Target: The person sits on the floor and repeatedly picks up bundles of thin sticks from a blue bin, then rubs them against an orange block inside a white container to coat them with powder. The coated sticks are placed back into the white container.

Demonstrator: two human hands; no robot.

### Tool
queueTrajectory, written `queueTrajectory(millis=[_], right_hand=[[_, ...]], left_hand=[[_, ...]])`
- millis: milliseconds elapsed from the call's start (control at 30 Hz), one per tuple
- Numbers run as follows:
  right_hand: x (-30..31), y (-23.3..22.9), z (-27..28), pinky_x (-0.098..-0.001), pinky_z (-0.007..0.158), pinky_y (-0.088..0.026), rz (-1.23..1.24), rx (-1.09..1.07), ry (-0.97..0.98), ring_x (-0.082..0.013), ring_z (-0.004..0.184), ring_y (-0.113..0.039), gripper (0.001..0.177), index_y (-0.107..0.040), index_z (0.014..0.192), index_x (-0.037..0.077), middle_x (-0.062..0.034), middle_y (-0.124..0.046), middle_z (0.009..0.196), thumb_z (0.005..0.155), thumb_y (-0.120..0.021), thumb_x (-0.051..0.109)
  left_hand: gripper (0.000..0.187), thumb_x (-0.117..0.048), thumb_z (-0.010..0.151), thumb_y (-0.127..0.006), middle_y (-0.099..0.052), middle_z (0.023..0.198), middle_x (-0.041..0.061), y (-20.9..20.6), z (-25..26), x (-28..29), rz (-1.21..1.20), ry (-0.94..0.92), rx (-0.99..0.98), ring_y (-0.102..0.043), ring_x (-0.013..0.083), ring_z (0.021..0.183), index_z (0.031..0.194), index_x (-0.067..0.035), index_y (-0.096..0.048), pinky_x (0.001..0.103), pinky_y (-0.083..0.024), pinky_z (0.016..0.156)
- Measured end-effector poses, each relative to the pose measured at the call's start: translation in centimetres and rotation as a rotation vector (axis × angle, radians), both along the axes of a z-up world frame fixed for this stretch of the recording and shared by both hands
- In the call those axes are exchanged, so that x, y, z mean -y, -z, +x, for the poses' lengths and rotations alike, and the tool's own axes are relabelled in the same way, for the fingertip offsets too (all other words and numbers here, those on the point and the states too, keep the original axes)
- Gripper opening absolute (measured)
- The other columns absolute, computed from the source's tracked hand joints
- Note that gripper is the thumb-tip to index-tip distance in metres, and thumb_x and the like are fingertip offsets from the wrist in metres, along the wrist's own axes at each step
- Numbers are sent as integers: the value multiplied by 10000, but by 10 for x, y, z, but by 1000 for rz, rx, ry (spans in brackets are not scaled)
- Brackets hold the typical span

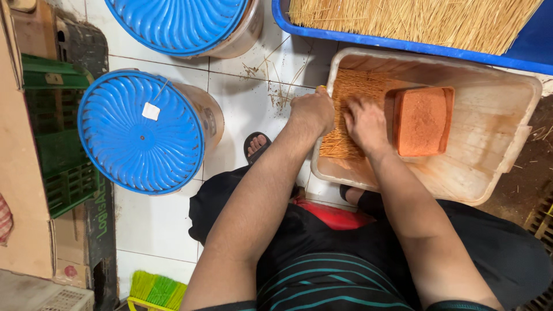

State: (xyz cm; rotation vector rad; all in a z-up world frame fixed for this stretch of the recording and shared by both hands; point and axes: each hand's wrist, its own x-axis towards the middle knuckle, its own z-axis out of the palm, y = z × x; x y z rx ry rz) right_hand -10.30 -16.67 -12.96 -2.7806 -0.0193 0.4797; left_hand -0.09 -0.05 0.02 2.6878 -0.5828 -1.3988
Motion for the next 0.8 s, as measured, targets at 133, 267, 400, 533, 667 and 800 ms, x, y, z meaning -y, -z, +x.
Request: queueTrajectory(millis=[133,267,400,533,667,800], right_hand=[[9,7,22,-493,1096,-454,-59,-158,38,-381,1265,-584,401,-667,1357,96,-178,-602,1426,992,-592,242],[18,19,25,-499,1036,-462,-136,181,-77,-386,1261,-601,532,-705,1371,111,-158,-642,1403,854,-584,68],[19,18,23,-467,1149,-441,-82,56,-19,-344,1323,-592,383,-696,1318,166,-112,-616,1472,959,-571,121],[18,17,37,-474,1158,-398,-20,25,74,-368,1357,-524,478,-568,1449,78,-164,-571,1477,995,-589,226],[21,30,65,-525,1150,-324,-228,-291,-57,-376,1388,-447,483,-569,1399,75,-167,-550,1443,986,-583,325],[22,51,57,-577,1108,-356,-272,-29,-77,-408,1333,-493,494,-573,1465,133,-205,-545,1480,972,-537,138]], left_hand=[[641,-220,923,-651,-711,1213,153,-3,1,-1,-1,-20,-12,-706,265,1126,1417,92,-388,455,-544,971],[825,-363,917,-704,-692,1228,159,-3,-1,-2,9,17,-10,-691,273,1132,1470,106,-310,459,-546,963],[924,-414,910,-726,-683,1254,152,-1,3,-3,1,5,-2,-678,274,1151,1517,102,-258,450,-537,974],[853,-442,927,-712,-668,1299,147,1,3,-4,13,37,-29,-673,265,1182,1493,82,-348,447,-546,986],[883,-455,930,-707,-648,1329,154,-3,6,-5,0,47,-21,-658,279,1192,1524,70,-318,440,-541,990],[922,-453,928,-706,-667,1318,144,-6,7,-5,8,52,-32,-659,274,1195,1562,62,-279,433,-537,1002]])
